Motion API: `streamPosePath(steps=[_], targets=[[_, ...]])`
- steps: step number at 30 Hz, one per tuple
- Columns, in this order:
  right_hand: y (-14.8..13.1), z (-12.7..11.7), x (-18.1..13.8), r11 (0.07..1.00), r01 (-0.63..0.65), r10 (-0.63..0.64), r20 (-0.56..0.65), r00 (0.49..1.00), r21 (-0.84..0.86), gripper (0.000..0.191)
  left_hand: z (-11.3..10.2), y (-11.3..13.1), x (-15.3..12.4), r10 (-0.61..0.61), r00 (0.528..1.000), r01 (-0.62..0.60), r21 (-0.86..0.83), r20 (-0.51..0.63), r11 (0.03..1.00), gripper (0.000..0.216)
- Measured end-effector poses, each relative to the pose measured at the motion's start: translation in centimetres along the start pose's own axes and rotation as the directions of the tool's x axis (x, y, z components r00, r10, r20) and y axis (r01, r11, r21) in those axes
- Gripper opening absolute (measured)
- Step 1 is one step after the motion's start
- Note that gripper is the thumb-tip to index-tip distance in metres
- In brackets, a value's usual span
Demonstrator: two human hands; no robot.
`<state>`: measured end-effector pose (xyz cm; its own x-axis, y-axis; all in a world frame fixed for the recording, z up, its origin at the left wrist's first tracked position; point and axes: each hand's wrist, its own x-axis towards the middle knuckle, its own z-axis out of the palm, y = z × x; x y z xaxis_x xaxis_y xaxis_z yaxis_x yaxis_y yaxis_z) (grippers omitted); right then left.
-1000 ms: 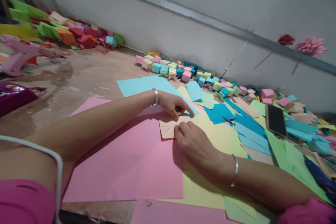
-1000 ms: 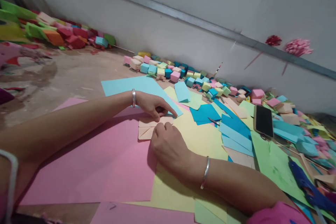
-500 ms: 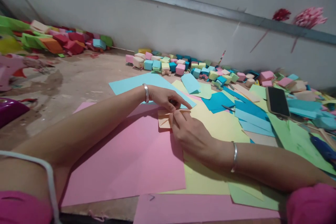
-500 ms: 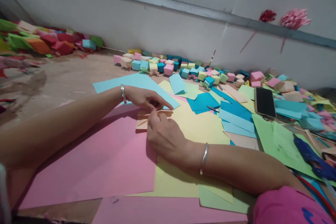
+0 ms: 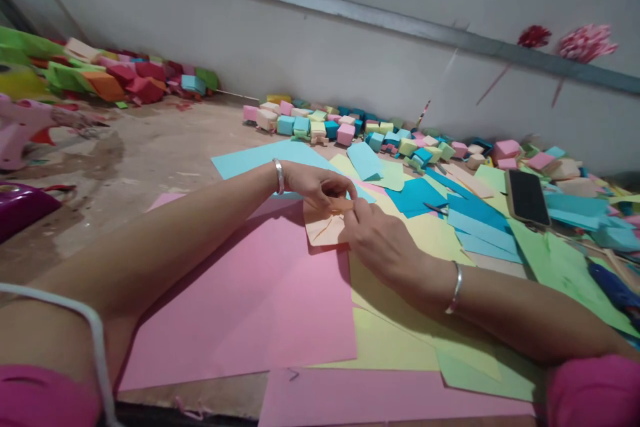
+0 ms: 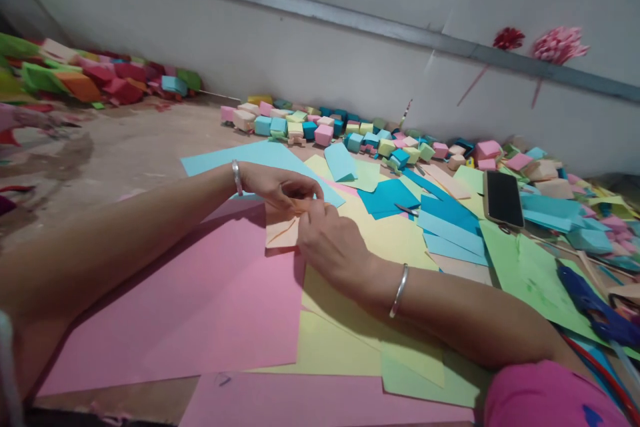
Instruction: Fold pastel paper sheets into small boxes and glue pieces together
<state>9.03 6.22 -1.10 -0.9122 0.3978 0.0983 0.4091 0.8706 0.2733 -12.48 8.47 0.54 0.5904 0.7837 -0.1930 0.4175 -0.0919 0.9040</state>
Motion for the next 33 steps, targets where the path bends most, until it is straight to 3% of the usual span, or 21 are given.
streamPosePath(steps=[3, 5, 12, 16, 21, 23, 28, 33], targets=[[0.8, -0.7, 0.7, 0.995, -0.087, 0.079, 0.168, 0.983, 0.042, 0.026, -0.2, -1.0, -0.1, 0.008, 0.998, -0.018, -0.168, -0.059, 0.986, 0.032], [1.0, -1.1, 0.9, 0.994, -0.095, 0.081, 0.202, 0.976, 0.062, 0.026, -0.3, -1.5, -0.1, 0.026, 0.995, -0.046, -0.206, -0.101, 0.977, 0.031], [1.6, -0.8, 0.8, 0.997, -0.03, 0.019, 0.158, 0.987, 0.07, 0.047, -0.8, -2.1, 0.2, 0.04, 0.994, -0.044, -0.046, -0.098, 0.998, 0.02], [3.1, -0.3, 1.7, 0.975, 0.044, -0.079, 0.157, 0.984, 0.219, 0.054, -0.9, -1.9, 0.2, 0.027, 0.995, -0.023, 0.041, -0.097, 0.999, 0.023], [4.2, -0.7, 2.6, 0.93, 0.055, -0.127, 0.178, 0.976, 0.363, 0.028, -1.1, -1.7, 0.2, 0.046, 0.997, -0.032, 0.221, -0.056, 0.975, 0.029], [4.1, -1.0, 2.6, 0.938, 0.014, -0.08, 0.177, 0.981, 0.346, 0.022, -1.2, -1.9, 0.2, 0.041, 0.998, -0.026, 0.246, -0.055, 0.969, 0.029], [4.1, -0.8, 2.5, 0.944, -0.055, 0.032, 0.076, 0.997, 0.326, 0.027, -1.1, -1.7, 0.2, 0.019, 0.999, -0.006, 0.256, -0.047, 0.967, 0.032], [5.1, -0.6, 2.5, 0.916, -0.118, 0.116, 0.028, 0.993, 0.385, 0.008, -0.7, -1.0, 0.0, 0.014, 0.999, 0.0, 0.289, -0.046, 0.957, 0.029]])
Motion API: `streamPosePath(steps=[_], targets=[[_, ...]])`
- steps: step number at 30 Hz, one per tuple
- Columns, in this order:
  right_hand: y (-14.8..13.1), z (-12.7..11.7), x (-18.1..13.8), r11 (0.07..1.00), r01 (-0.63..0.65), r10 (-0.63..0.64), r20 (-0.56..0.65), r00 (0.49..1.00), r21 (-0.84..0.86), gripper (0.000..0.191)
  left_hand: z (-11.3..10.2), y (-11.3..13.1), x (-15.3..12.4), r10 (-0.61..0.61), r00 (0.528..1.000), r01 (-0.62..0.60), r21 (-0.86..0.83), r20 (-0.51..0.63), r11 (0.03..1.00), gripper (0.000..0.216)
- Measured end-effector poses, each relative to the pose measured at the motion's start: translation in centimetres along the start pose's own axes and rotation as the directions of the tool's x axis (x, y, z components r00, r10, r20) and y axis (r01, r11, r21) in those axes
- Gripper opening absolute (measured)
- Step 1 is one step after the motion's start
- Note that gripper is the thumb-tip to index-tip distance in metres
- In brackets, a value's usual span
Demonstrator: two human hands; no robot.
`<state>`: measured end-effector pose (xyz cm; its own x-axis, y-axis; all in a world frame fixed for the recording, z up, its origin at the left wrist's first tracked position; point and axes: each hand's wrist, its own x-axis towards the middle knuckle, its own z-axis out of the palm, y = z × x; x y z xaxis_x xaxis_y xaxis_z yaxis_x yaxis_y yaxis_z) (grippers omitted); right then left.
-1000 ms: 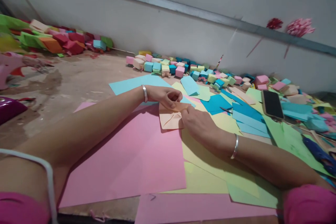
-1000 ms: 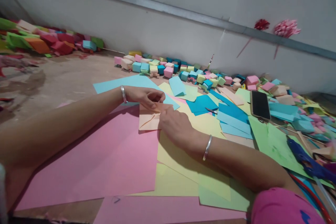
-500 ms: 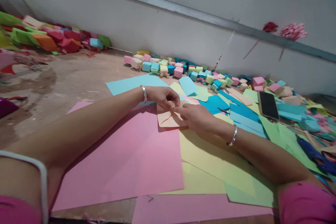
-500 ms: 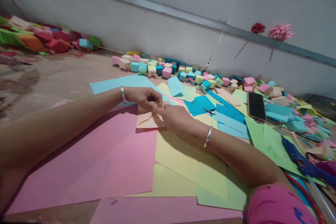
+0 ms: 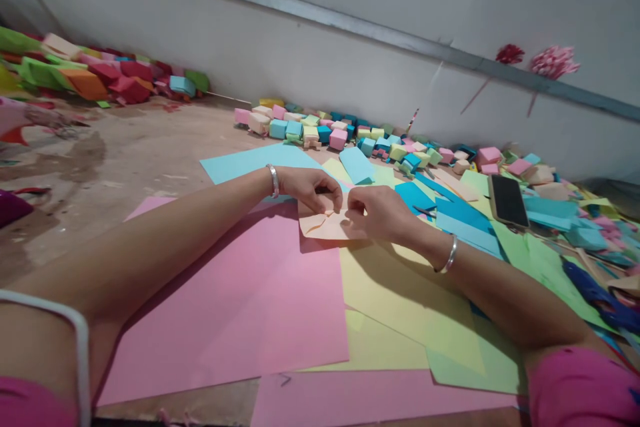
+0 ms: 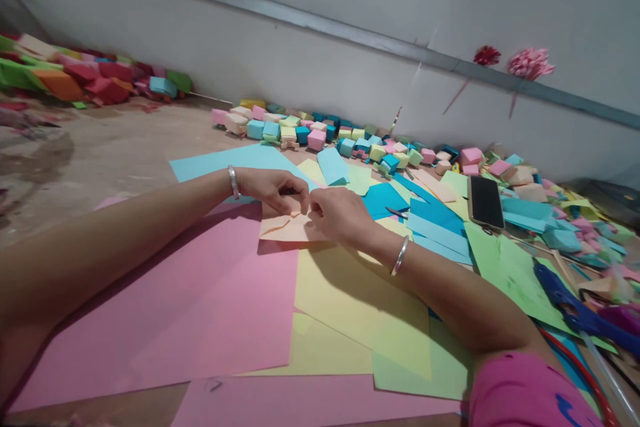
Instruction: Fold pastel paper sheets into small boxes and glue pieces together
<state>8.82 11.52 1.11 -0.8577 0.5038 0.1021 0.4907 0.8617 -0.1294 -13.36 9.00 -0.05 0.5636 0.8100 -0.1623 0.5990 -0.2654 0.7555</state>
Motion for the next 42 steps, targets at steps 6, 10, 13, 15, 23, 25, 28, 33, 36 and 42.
streamPosePath(steps=[6, 10, 13, 15, 23, 25, 28, 33, 36, 42], targets=[[0.8, -1.2, 0.1, 0.962, -0.014, 0.063, 0.172, 0.983, -0.273, 0.011, 0.0, -0.1, 0.1, 0.029, 0.999, -0.03, 0.037, 0.024, 0.999, 0.026], [0.6, -1.2, 0.3, 0.915, 0.027, 0.08, 0.245, 0.966, -0.403, 0.017, -0.1, -0.4, 0.2, 0.048, 0.999, -0.048, 0.037, 0.004, 0.998, 0.047], [0.4, -0.9, 0.4, 0.898, 0.067, 0.041, 0.234, 0.971, -0.435, 0.017, -0.2, -0.3, 0.3, 0.016, 1.0, -0.014, 0.089, -0.023, 0.996, 0.08], [0.3, -0.9, 0.4, 0.895, 0.088, 0.007, 0.211, 0.978, -0.438, 0.02, -0.2, -0.3, 0.4, 0.005, 1.0, -0.002, 0.111, -0.03, 0.994, 0.086], [0.3, -1.7, 0.3, 0.916, 0.131, 0.013, 0.357, 0.934, -0.378, 0.018, 0.0, -0.4, 0.5, -0.018, 0.997, 0.023, 0.073, -0.079, 0.997, 0.079], [0.7, -1.4, 0.5, 0.929, 0.095, 0.029, 0.323, 0.946, -0.359, 0.016, 0.1, -0.2, 0.5, -0.038, 0.996, 0.039, 0.01, -0.082, 0.999, 0.072], [1.2, -0.6, 0.8, 0.935, 0.01, 0.081, 0.239, 0.968, -0.356, 0.018, 0.3, 0.3, 0.6, -0.067, 0.996, 0.064, -0.04, -0.063, 0.997, 0.05], [0.6, -0.2, 0.5, 0.959, 0.022, -0.024, -0.002, 1.0, -0.284, 0.037, 0.5, 1.5, 0.8, -0.064, 0.994, 0.077, 0.137, -0.092, 0.988, 0.036], [-0.2, -0.2, 0.2, 0.972, 0.072, -0.078, -0.014, 0.997, -0.222, 0.039, 0.1, 2.1, 0.6, -0.094, 0.986, 0.126, 0.241, -0.139, 0.962, 0.029], [-0.7, 0.5, 0.0, 0.994, 0.027, -0.016, 0.103, 0.995, -0.11, 0.024, -1.5, 3.2, -0.5, -0.065, 0.982, 0.157, 0.586, -0.175, 0.795, 0.018]])
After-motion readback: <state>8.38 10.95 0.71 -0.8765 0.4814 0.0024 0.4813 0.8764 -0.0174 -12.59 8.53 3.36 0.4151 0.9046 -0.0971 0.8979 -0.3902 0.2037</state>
